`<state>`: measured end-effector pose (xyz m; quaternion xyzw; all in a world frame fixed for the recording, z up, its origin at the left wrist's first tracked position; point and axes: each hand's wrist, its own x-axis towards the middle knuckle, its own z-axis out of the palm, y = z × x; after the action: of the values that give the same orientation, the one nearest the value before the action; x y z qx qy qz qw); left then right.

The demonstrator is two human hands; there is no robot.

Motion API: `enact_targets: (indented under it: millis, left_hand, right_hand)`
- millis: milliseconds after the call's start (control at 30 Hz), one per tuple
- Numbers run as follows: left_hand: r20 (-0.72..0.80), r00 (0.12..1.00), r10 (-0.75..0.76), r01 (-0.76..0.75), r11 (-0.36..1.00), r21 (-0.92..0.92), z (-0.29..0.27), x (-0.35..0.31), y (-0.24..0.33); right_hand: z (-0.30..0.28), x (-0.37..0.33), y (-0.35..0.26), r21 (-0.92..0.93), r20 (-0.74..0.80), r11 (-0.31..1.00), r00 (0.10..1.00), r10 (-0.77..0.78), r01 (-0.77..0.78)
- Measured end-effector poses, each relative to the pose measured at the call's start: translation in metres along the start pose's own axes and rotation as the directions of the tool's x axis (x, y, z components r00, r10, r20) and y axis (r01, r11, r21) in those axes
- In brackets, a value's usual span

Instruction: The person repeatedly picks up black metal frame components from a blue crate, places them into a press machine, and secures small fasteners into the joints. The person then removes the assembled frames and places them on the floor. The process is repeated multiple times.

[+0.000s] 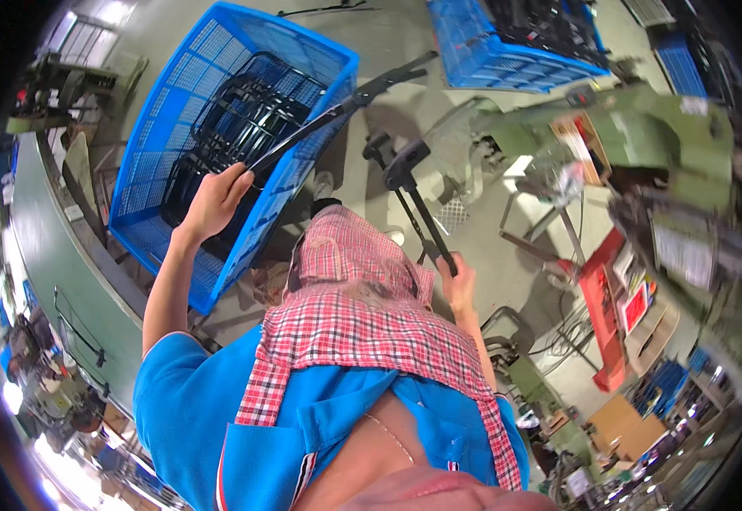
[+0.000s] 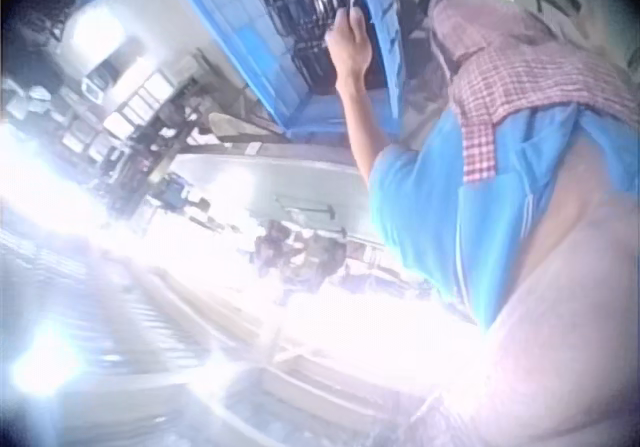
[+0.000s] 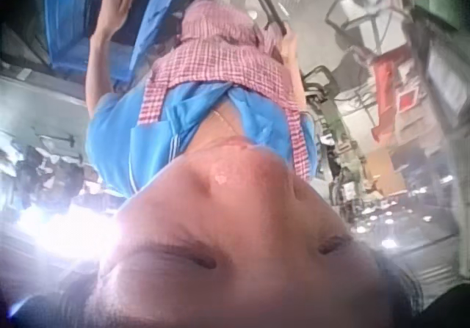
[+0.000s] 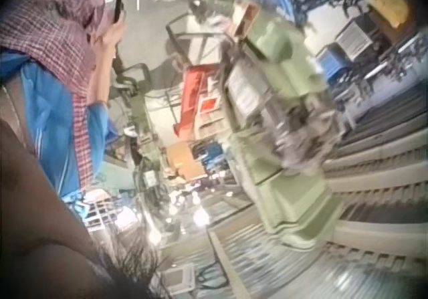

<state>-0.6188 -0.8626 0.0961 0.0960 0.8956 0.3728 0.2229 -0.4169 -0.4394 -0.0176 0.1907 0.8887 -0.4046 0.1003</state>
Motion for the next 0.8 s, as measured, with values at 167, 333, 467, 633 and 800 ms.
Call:
enact_targets:
  millis: [167,333,467,633,800]
  left_hand:
    - [0.253,0.945,0.207,-0.258,0.948,0.188,0.087,0.025,0.059]
    - [0.433,0.820,0.375,-0.516,0.812,0.274,0.175,0.047,0.103]
    - [0.468,0.728,0.501,-0.663,0.689,0.293,0.204,0.085,0.153]
    - [0.453,0.706,0.545,-0.697,0.649,0.306,0.212,0.146,0.223]
    - [0.487,0.672,0.558,-0.725,0.630,0.279,0.229,0.203,0.253]
  right_hand:
    - [-0.063,-0.043,0.017,-0.084,-0.137,0.976,0.968,-0.211,0.201]
    - [-0.082,-0.042,0.020,-0.148,-0.330,0.947,0.888,-0.319,0.285]
    - [-0.113,-0.025,0.018,-0.153,-0.364,0.979,0.914,-0.181,0.133]
    - [-0.151,0.012,0.012,-0.209,-0.405,0.975,0.914,-0.023,-0.068]
    - [-0.186,0.042,0.013,-0.151,-0.386,0.976,0.918,0.090,-0.158]
